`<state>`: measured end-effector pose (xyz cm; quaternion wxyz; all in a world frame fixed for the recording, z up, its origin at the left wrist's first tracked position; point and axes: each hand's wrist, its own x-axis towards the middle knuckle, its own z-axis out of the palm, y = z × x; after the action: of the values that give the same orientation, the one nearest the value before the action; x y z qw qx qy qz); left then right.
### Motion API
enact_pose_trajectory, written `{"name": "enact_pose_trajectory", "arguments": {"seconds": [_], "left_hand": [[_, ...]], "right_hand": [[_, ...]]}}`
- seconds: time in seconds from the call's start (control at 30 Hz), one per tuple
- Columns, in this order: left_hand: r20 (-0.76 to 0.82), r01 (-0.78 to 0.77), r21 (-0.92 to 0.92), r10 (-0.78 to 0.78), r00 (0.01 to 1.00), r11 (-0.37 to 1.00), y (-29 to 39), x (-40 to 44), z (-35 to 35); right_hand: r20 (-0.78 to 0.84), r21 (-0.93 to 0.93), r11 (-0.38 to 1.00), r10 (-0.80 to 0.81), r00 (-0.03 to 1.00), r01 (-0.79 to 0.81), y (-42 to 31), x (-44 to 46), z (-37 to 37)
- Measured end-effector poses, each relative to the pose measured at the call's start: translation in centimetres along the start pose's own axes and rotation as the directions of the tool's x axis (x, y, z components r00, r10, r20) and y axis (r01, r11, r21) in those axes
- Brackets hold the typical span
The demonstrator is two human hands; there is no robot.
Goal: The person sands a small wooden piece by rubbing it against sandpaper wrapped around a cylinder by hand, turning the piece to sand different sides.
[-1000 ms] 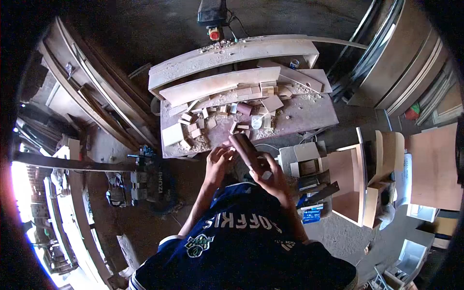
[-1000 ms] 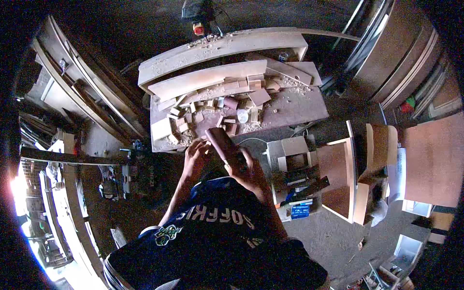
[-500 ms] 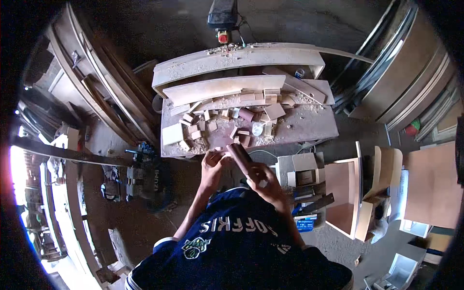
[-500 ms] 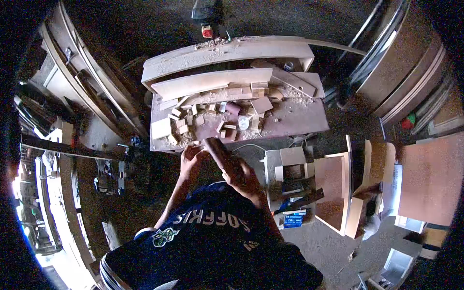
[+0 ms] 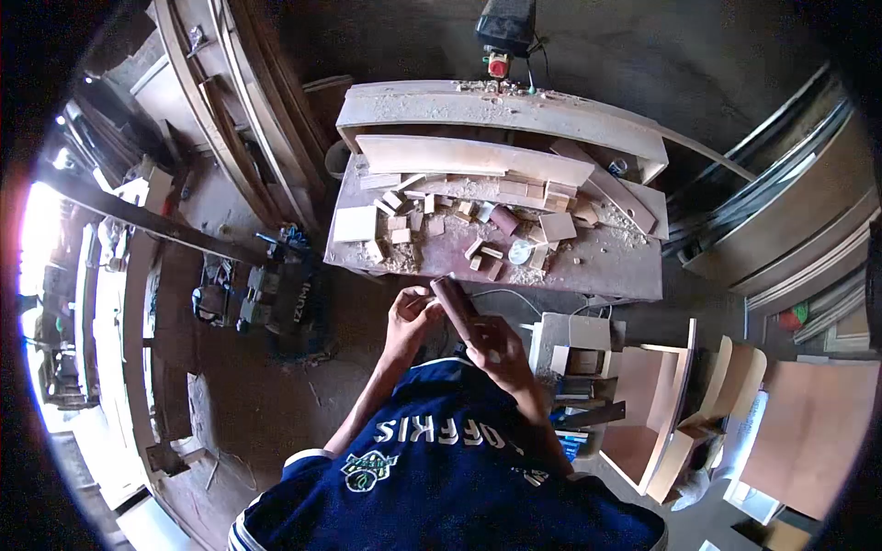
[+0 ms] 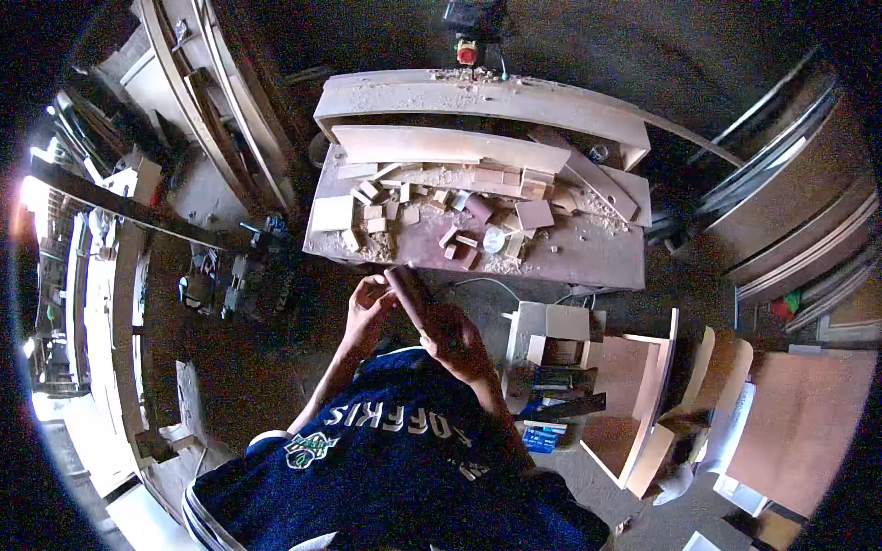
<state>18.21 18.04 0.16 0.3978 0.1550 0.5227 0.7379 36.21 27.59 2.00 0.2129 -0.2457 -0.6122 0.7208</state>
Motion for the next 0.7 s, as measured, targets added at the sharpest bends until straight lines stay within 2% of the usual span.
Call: {"name": "enact_pose_trajectory", "arguments": {"seconds": [0.03, 0.1, 0.13, 0.2, 0.23, 0.3, 0.33, 0.4, 0.43, 0.53, 0.57, 0.63, 0.7], "left_hand": [[0.025, 0.018, -0.032, -0.017, 1.000, 0.999, 0.2, -0.1, -0.4], [0.004, 0.011, -0.001, -0.011, 1.000, 1.000, 0.3, -0.3, -0.5], [0.002, 0.027, 0.019, -0.027, 1.000, 0.999, 0.3, -0.4, -0.6], [0.058, 0.008, -0.104, -0.002, 0.998, 0.995, -0.1, -0.6, -1.0], [0.041, 0.040, -0.091, -0.036, 0.998, 0.995, -0.4, -0.5, -1.2], [0.059, 0.030, -0.073, -0.025, 0.998, 0.997, -0.7, -0.5, -1.3], [0.079, 0.031, -0.081, -0.025, 0.997, 0.996, -0.2, -0.7, -1.1], [0.068, 0.052, -0.108, -0.045, 0.997, 0.993, -0.3, -0.6, -0.9], [0.019, 0.077, -0.074, -0.076, 0.997, 0.994, -0.5, -0.5, -0.9], [0.047, 0.068, -0.049, -0.066, 0.997, 0.996, -0.4, -0.5, -1.0], [0.066, 0.055, -0.090, -0.049, 0.997, 0.994, -0.2, -0.6, -0.9], [0.014, 0.070, -0.060, -0.070, 0.997, 0.996, -0.2, -0.8, -1.3], [0.027, 0.050, -0.092, -0.048, 0.998, 0.994, -0.9, -0.7, -1.9]], "right_hand": [[0.007, 0.004, 1.000, 0.002, 1.000, -0.002, 0.5, 0.0, 0.2], [-0.063, -0.116, 0.990, 0.069, 0.996, -0.076, 1.3, 0.6, 0.3], [-0.086, -0.136, 0.990, 0.024, 0.996, -0.036, 1.2, 0.6, 0.1], [-0.071, -0.141, 0.990, -0.020, 0.997, 0.009, 1.5, 0.8, 0.3], [0.013, -0.031, 0.999, 0.031, 0.999, -0.030, -1.2, 0.4, 0.7], [0.004, 0.166, 0.976, 0.145, 0.989, -0.144, -0.5, 0.3, 1.0], [-0.069, -0.180, 0.983, 0.011, 0.998, -0.023, 1.1, 0.8, 0.6], [-0.092, -0.259, 0.966, -0.042, 0.995, 0.017, 2.1, 0.5, 0.1], [-0.064, -0.149, 0.987, -0.075, 0.995, 0.064, 2.6, 0.4, 0.3], [-0.019, -0.154, 0.988, -0.021, 1.000, 0.017, 2.9, 0.3, 0.5], [-0.033, -0.128, 0.992, -0.024, 0.999, 0.019, 2.8, 0.2, 0.4], [-0.050, -0.281, 0.956, -0.108, 0.993, 0.090, 2.6, 0.4, 0.5], [-0.039, -0.271, 0.959, -0.099, 0.994, 0.085, 2.6, 0.6, 0.8]]}}
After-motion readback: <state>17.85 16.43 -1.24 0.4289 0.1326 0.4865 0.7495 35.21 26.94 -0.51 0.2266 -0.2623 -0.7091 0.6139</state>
